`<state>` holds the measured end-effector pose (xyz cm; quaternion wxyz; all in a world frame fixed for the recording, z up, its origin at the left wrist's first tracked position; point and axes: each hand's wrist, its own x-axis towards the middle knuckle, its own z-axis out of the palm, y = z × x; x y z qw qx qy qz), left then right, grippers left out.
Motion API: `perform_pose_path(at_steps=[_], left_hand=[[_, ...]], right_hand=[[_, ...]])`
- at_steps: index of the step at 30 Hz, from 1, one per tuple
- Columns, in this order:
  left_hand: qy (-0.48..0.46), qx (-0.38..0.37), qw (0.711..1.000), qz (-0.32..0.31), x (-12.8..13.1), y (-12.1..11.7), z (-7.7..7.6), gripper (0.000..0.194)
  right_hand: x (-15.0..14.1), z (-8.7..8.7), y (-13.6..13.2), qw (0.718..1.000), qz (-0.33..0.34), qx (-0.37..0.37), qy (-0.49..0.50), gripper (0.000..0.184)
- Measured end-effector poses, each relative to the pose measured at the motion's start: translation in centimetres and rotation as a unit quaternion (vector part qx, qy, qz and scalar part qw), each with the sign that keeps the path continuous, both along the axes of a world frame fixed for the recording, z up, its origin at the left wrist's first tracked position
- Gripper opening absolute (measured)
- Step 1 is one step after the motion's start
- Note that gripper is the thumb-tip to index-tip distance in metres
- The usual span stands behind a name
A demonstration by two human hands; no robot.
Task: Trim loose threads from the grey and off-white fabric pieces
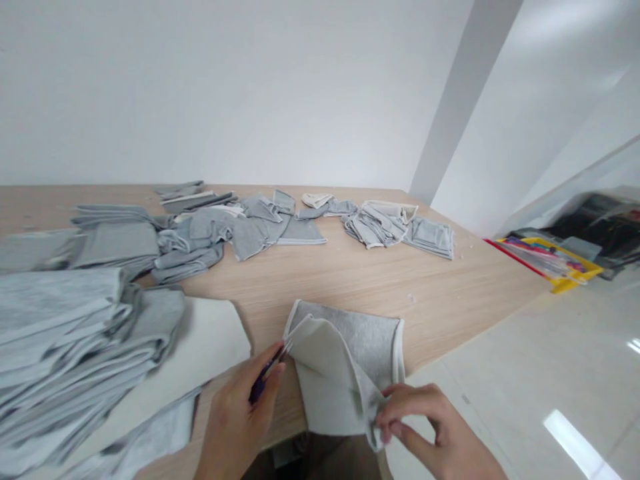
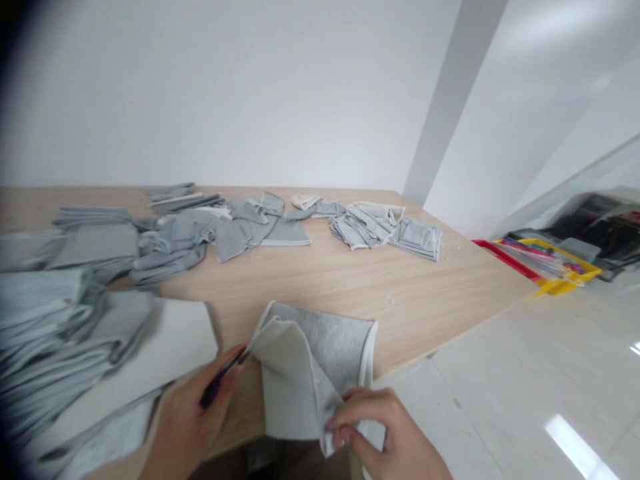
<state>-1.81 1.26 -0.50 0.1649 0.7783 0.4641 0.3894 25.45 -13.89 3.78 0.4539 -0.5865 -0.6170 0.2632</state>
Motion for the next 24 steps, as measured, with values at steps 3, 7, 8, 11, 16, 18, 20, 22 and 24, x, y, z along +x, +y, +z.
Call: perform_pose_path(at_steps=[3, 7, 8, 11, 16, 18, 20, 22, 24], left_hand=[[-0.036, 0.009, 0.999, 0.004, 0.3, 0.0, 1.1, 0.041], [-0.103, -0.018, 0.994, 0.030, 0.9, 0.2, 3.0, 0.047], [-0.122, -0.026, 0.992, 0.035, 1.0, 0.2, 3.4, 0.048], [-0.159, -0.038, 0.985, 0.047, 0.9, 0.3, 3.5, 0.046], [-0.125, -0.053, 0.989, 0.054, -0.9, -0.1, 1.4, 0.042], [-0.110, -0.041, 0.992, 0.044, -1.7, -0.6, 0.5, 0.038], [-0.091, -0.025, 0.995, 0.029, -2.1, -1.1, -0.2, 0.033], [-0.068, -0.018, 0.997, 0.008, -2.2, -1.7, -0.9, 0.030], [-0.058, -0.018, 0.998, -0.008, -2.3, -2.3, -1.6, 0.031]], right_hand=[[0.5, -1.0, 0.8, 0.992, -0.113, 0.062, 0.017, 0.019], [0.9, -0.7, 2.3, 0.992, -0.095, 0.077, -0.029, 0.025], [0.6, -0.5, 2.7, 0.992, -0.086, 0.070, -0.059, 0.027], [-0.8, -0.3, 3.5, 0.991, -0.014, 0.015, -0.136, 0.047], [-3.3, -1.7, 3.9, 0.970, 0.108, -0.046, -0.213, 0.057], [-3.4, -2.7, 4.3, 0.969, 0.061, -0.017, -0.238, 0.051], [-2.6, -3.5, 5.2, 0.967, -0.012, 0.029, -0.252, 0.047], [-1.3, -3.8, 6.9, 0.959, -0.072, 0.060, -0.268, 0.049], [0.2, -3.8, 9.1, 0.951, -0.087, 0.050, -0.291, 0.055]])
